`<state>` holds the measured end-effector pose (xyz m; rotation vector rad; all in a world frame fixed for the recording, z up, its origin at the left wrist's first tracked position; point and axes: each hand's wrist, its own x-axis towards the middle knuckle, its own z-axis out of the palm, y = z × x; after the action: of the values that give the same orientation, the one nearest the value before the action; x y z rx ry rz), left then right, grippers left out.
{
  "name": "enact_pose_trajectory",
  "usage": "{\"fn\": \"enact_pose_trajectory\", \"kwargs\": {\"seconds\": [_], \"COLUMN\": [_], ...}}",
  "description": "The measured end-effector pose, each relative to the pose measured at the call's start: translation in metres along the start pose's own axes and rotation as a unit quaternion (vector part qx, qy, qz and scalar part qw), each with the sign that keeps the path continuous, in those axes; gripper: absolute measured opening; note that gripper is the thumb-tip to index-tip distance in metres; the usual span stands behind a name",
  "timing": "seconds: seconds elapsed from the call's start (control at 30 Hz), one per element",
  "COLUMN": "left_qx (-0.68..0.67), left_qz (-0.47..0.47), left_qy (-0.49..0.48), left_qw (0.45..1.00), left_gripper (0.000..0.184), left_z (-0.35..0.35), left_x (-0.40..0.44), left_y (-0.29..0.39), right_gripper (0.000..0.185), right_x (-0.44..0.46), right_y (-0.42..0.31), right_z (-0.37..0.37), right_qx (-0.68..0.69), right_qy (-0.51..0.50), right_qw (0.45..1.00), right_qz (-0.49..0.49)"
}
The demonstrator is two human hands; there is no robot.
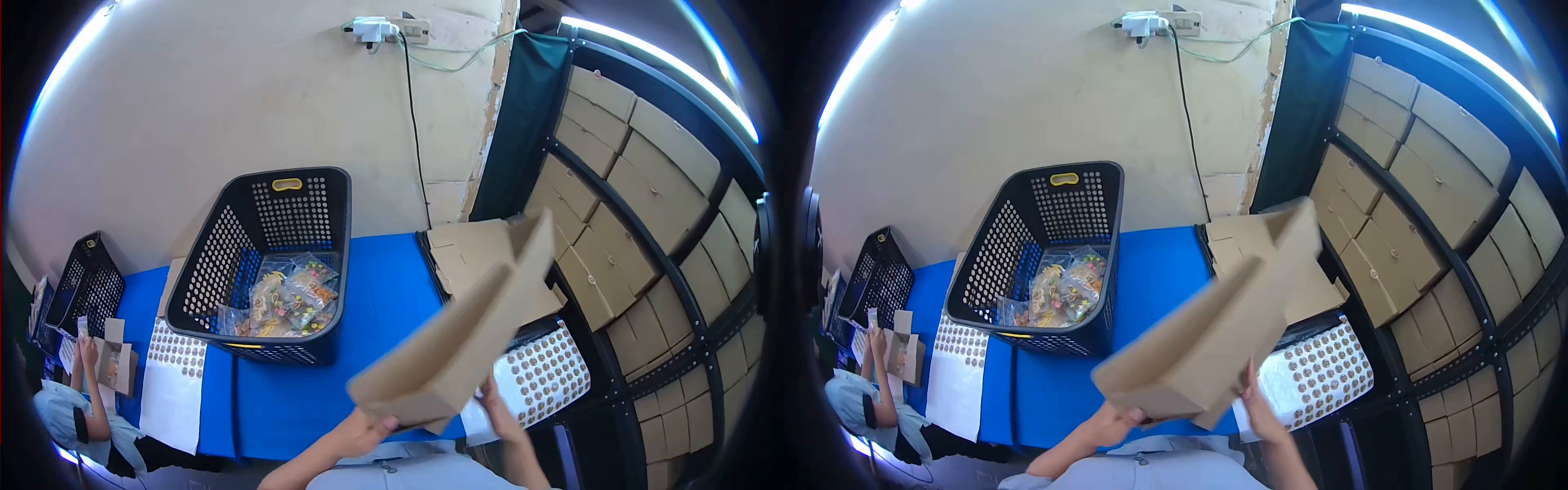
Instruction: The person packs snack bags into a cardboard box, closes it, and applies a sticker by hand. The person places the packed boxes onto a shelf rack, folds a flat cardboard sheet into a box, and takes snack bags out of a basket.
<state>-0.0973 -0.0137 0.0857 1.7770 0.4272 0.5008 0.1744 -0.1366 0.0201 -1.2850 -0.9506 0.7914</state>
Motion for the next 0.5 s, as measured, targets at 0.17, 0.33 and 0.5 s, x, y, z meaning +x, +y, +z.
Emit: {"fn": "enact_pose_trajectory", "kwargs": {"seconds": [0.17, 0.33, 0.5], "left_qx": [0.201, 0.462, 0.417], "left_qz": [0.241, 0.171, 0.016], "left_qy": [-0.175, -0.171, -0.001], "left_qw": [0.933, 0.853, 0.909], "left_gripper": [0.064, 0.080, 0.063], "left_z": [0.025, 0.032, -0.012], "left_x": [0.038, 0.055, 0.053], "left_y": [0.051, 0.041, -0.043], "right_gripper": [0.074, 0.075, 0.077], "right_x": [-0.058, -0.047, 0.050], "right_y": [0.069, 0.098, 0.079], "right_z": [-0.053, -0.080, -0.088], "right_qx": [0.219, 0.343, 0.466], "right_qy": [-0.016, 0.022, 0.066], "right_qw": [0.972, 0.935, 0.879], "right_qz": [0.083, 0.085, 0.077]}}
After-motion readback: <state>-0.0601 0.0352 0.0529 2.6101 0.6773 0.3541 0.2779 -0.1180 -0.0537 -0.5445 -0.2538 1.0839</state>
